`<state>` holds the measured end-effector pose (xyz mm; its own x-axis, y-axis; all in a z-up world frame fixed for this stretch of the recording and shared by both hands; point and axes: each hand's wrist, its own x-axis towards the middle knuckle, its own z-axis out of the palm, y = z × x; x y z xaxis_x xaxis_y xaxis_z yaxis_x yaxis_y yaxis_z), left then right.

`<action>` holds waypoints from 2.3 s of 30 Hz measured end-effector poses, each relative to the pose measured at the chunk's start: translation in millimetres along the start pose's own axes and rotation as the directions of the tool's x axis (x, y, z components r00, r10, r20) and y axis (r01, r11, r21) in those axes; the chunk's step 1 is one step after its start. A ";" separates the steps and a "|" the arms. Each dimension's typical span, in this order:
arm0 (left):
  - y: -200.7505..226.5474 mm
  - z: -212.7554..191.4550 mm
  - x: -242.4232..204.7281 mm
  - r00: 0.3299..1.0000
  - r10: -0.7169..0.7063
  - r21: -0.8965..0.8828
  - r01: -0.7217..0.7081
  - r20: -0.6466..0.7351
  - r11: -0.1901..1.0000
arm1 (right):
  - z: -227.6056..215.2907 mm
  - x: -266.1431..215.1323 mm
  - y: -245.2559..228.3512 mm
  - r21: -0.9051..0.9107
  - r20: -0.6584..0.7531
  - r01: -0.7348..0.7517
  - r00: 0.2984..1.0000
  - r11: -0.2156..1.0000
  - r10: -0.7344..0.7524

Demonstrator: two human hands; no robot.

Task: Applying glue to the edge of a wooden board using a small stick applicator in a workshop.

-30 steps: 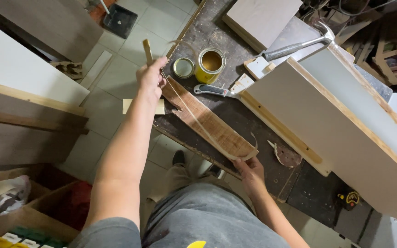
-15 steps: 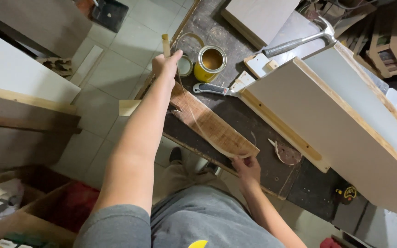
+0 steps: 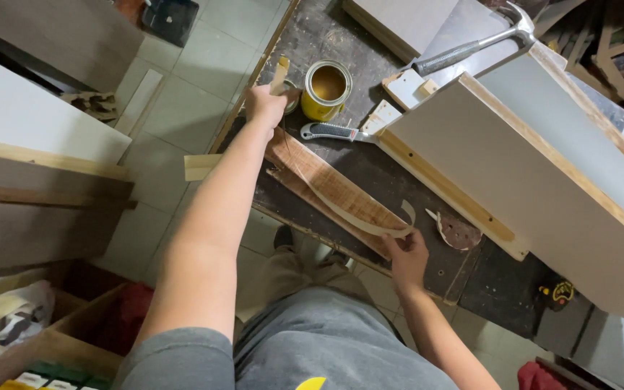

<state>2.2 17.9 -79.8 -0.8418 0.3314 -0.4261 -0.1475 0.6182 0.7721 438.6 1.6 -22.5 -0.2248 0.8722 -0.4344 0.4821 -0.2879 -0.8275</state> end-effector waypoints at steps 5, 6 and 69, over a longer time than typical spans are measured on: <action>-21.3 12.9 12.5 0.999 0.007 0.013 -0.006 -0.033 1.000 | -0.8 4.9 11.8 0.030 0.046 0.061 0.997 0.998 -0.062; -14.9 4.1 -1.9 0.998 0.007 -0.039 -0.010 -0.055 0.999 | -0.1 6.2 13.7 0.073 0.052 0.071 0.996 0.995 -0.075; -109.1 40.6 -285.2 0.913 0.258 0.690 -0.409 0.317 0.598 | -29.9 59.5 39.4 -0.030 0.301 0.655 0.726 0.755 -0.619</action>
<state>279.4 -115.1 -61.7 -0.6420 0.6878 -0.3387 0.6139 0.7258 0.3104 469.5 54.0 -70.3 -0.7163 0.6921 0.0894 0.2418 0.3663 -0.8985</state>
